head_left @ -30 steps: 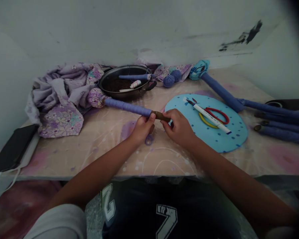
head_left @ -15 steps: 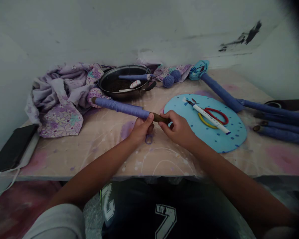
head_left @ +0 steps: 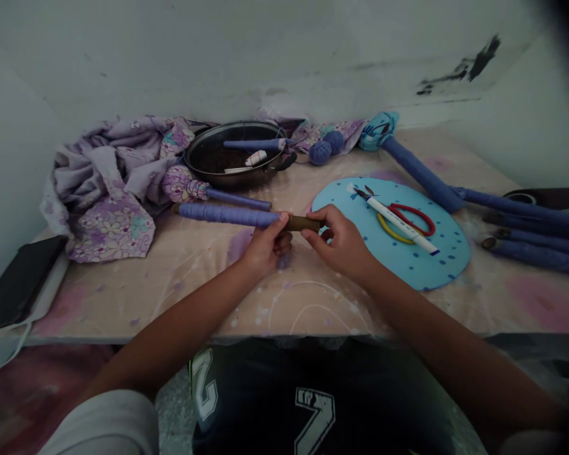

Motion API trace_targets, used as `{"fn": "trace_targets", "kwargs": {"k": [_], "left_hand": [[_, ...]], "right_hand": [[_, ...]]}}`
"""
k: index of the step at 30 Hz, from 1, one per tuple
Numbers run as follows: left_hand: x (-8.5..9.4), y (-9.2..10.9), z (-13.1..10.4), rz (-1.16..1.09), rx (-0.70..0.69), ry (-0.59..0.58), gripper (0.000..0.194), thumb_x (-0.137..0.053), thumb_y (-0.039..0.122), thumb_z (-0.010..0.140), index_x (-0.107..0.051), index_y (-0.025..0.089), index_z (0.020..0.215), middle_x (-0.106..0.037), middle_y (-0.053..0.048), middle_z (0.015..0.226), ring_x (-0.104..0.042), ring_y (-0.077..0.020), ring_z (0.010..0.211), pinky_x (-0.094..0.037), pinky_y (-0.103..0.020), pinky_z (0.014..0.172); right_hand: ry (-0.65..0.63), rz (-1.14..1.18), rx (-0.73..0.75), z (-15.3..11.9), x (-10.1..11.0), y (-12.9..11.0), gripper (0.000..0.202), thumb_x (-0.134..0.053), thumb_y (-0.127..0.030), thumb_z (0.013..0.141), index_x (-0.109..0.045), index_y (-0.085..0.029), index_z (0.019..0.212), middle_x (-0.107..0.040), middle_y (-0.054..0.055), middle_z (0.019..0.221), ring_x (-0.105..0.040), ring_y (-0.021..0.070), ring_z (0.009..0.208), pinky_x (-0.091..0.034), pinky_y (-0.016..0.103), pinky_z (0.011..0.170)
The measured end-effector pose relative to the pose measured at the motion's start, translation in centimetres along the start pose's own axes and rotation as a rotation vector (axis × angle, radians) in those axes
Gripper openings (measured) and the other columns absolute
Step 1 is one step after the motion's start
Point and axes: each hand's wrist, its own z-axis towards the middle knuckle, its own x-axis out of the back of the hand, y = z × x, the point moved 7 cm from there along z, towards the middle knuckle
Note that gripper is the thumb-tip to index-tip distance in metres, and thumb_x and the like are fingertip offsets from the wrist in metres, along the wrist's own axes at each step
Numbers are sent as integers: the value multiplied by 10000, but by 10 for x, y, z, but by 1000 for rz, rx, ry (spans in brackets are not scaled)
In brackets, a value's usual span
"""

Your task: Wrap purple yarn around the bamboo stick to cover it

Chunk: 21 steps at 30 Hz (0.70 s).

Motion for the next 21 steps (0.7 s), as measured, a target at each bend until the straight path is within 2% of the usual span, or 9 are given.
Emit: {"fn": "trace_targets", "kwargs": {"k": [2, 3, 6, 9, 11, 14, 17, 19, 21], "left_hand": [[2, -1, 1, -34, 11, 6, 383, -749, 434, 606, -508, 187, 773, -365, 103, 498, -222, -7, 350, -133, -166, 353], [3, 0, 2, -45, 11, 3, 370, -747, 419, 610, -501, 188, 763, -350, 105, 493, -226, -9, 351, -136, -164, 354], [3, 0, 2, -57, 7, -16, 341, -741, 376, 624, -480, 193, 746, -322, 110, 485, -229, -11, 348, -132, -165, 358], [1, 1, 1, -52, 1, -30, 342, -739, 360, 623, -465, 199, 749, -322, 111, 490, -216, -10, 348, -119, -168, 363], [0, 2, 1, -30, -6, -39, 349, -739, 365, 617, -466, 203, 761, -315, 112, 482, -211, -14, 352, -116, -168, 367], [-2, 4, 0, 22, -35, -72, 352, -740, 355, 614, -481, 206, 801, -314, 118, 463, -215, -18, 359, -129, -164, 375], [-4, 3, 0, 66, -56, -133, 358, -740, 314, 623, -481, 212, 847, -353, 123, 467, -219, -15, 357, -139, -163, 378], [-6, 2, -1, 83, -60, -170, 372, -736, 302, 633, -474, 223, 884, -402, 120, 496, -233, -15, 353, -143, -165, 377], [-7, 2, -1, 87, -63, -192, 368, -727, 303, 648, -467, 229, 899, -422, 118, 510, -238, -15, 350, -142, -167, 375]], "right_hand": [[47, -122, 114, -2, 1, -8, 146, -608, -236, 756, -524, -209, 871, -597, 54, 911, -557, 175, 782, -445, 302, 622], [47, -118, 113, -2, 1, -9, 160, -615, -237, 750, -521, -212, 877, -594, 53, 921, -557, 178, 795, -445, 300, 620], [-37, 142, -101, -1, -3, 3, 238, -582, -403, 806, -496, -220, 931, -595, 29, 834, -564, 149, 688, -430, 263, 528], [-160, 406, -352, -3, -13, 16, 371, -431, -577, 857, -474, -210, 820, -549, -11, 648, -490, 101, 480, -349, 222, 402], [-184, 439, -378, -4, -14, 19, 373, -459, -572, 847, -464, -206, 778, -518, -30, 608, -436, 77, 430, -315, 210, 380], [-169, 397, -242, -2, -13, 17, 267, -580, -451, 813, -470, -213, 860, -514, -41, 669, -451, 76, 478, -377, 216, 438], [-69, 271, -17, -1, -7, 12, 201, -621, -326, 783, -488, -222, 892, -553, 8, 850, -561, 136, 729, -477, 284, 622], [15, 210, 108, 0, -1, 7, 189, -626, -284, 769, -507, -226, 903, -554, 38, 954, -564, 173, 884, -485, 320, 716], [23, 221, 129, 1, 1, 7, 185, -613, -273, 780, -513, -231, 930, -554, 38, 953, -566, 172, 880, -485, 327, 728]]}}
